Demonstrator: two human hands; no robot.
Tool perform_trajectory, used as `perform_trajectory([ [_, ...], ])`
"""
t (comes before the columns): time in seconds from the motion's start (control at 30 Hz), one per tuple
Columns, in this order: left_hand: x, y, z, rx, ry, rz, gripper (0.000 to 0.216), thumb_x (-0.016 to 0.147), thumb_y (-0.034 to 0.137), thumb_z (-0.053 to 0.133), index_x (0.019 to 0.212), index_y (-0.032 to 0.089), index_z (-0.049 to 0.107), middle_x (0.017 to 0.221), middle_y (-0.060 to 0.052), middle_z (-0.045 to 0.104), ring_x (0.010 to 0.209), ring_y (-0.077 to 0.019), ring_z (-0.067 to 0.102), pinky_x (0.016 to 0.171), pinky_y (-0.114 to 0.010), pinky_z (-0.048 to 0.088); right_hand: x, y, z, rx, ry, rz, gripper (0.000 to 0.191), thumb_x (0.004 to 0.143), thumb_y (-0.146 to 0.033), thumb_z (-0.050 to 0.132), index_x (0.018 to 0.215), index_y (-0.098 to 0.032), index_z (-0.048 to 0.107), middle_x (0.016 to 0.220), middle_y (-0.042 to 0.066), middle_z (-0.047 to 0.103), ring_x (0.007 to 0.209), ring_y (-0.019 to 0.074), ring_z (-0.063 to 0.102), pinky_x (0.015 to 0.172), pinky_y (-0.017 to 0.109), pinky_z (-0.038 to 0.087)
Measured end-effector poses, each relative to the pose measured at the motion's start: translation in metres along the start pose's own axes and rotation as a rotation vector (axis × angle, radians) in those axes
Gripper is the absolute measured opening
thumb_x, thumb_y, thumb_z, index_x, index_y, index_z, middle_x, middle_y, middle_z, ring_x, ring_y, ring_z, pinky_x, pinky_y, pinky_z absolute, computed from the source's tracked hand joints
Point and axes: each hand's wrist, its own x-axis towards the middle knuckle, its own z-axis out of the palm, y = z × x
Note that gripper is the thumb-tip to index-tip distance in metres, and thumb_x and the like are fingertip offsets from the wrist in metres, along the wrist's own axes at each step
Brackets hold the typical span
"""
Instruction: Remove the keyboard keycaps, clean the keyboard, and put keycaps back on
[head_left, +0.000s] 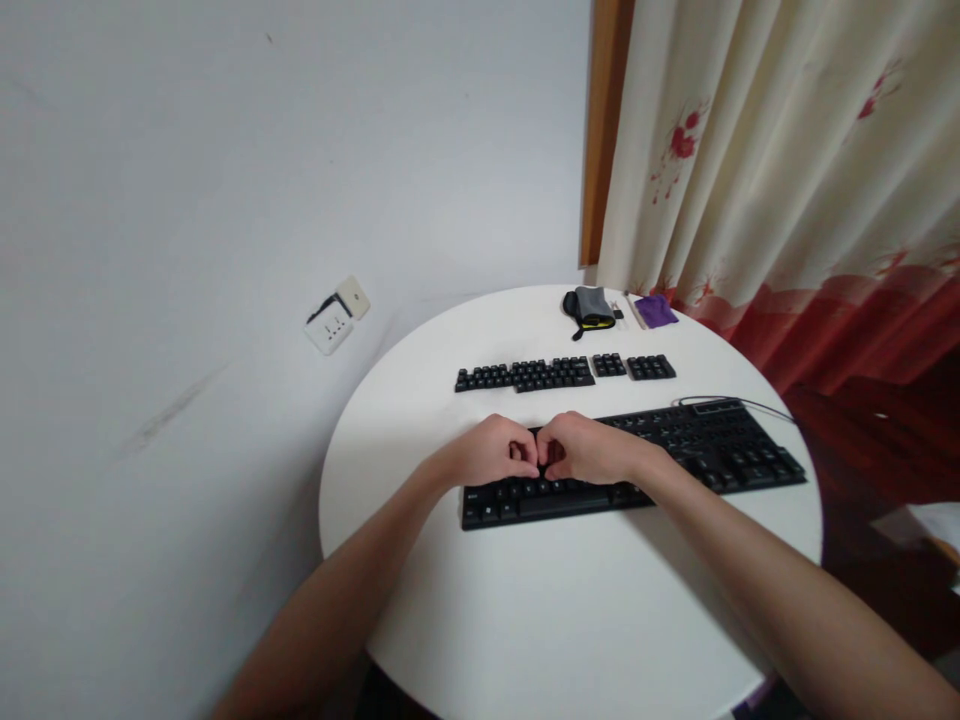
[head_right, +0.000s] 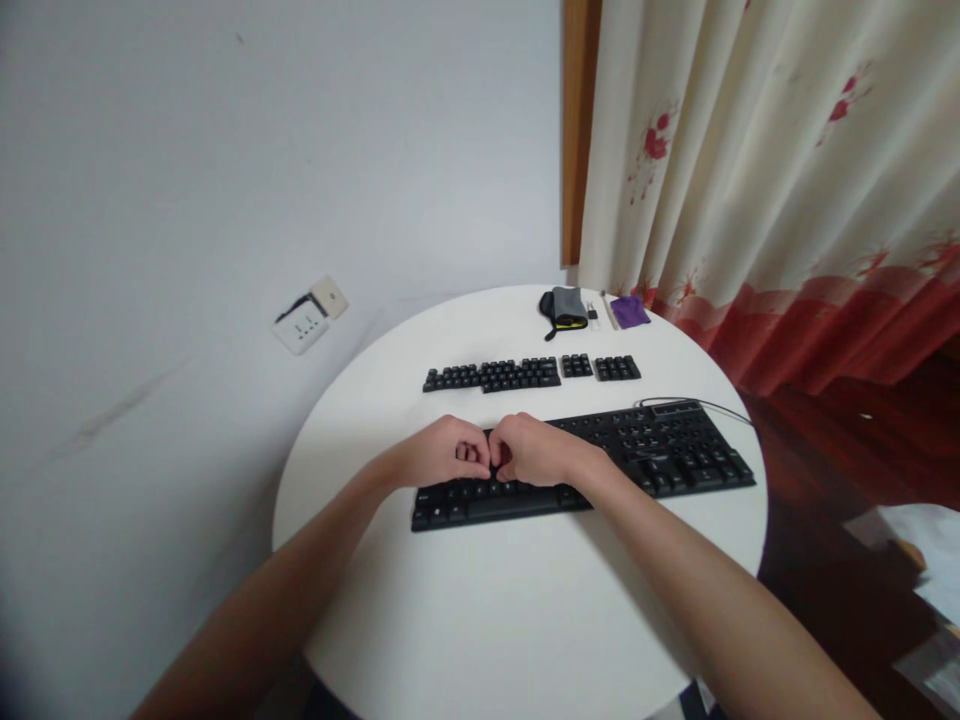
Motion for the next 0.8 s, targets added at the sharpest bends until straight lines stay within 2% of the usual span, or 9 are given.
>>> perform_trajectory([
  [0.17, 0.002, -0.003, 0.001, 0.025, 0.010, 0.002, 0.011, 0.078, 0.027, 0.072, 0.080, 0.016, 0.072, 0.065, 0.002, 0.062, 0.061, -0.0106, 0.053, 0.056, -0.021, 0.037, 0.002, 0.004, -0.002, 0.037, -0.010, -0.004, 0.007, 0.077, -0.015, 0.066, 0.076, -0.018, 0.073, 0.067, -0.002, 0.068, 0.063, 0.0130, 0.058, 0.061, 0.024, 0.039],
  [0.37, 0.003, -0.004, 0.003, 0.030, -0.001, -0.031, 0.009, 0.080, 0.022, 0.066, 0.082, 0.016, 0.073, 0.069, 0.001, 0.065, 0.062, -0.0108, 0.053, 0.056, -0.021, 0.036, 0.004, 0.006, 0.002, 0.072, 0.020, 0.062, 0.005, 0.075, -0.015, 0.068, 0.072, -0.018, 0.071, 0.065, -0.002, 0.065, 0.063, 0.0135, 0.058, 0.058, 0.023, 0.038],
  [0.57, 0.006, -0.008, 0.006, 0.004, 0.041, -0.067, 0.009, 0.077, 0.024, 0.069, 0.077, 0.016, 0.073, 0.063, 0.002, 0.064, 0.059, -0.0113, 0.054, 0.056, -0.022, 0.038, 0.006, 0.006, 0.004, 0.001, 0.032, 0.133, 0.003, 0.073, -0.016, 0.071, 0.071, -0.019, 0.070, 0.064, -0.001, 0.064, 0.062, 0.0136, 0.057, 0.057, 0.024, 0.037],
  [0.8, 0.008, -0.008, 0.011, 0.102, 0.070, -0.113, 0.004, 0.074, 0.022, 0.071, 0.075, 0.018, 0.071, 0.067, 0.001, 0.067, 0.060, -0.0124, 0.058, 0.055, -0.022, 0.037, 0.009, 0.003, 0.006, -0.109, 0.028, 0.153, 0.007, 0.070, -0.014, 0.072, 0.069, -0.020, 0.069, 0.063, 0.000, 0.065, 0.061, 0.0146, 0.057, 0.056, 0.025, 0.036],
])
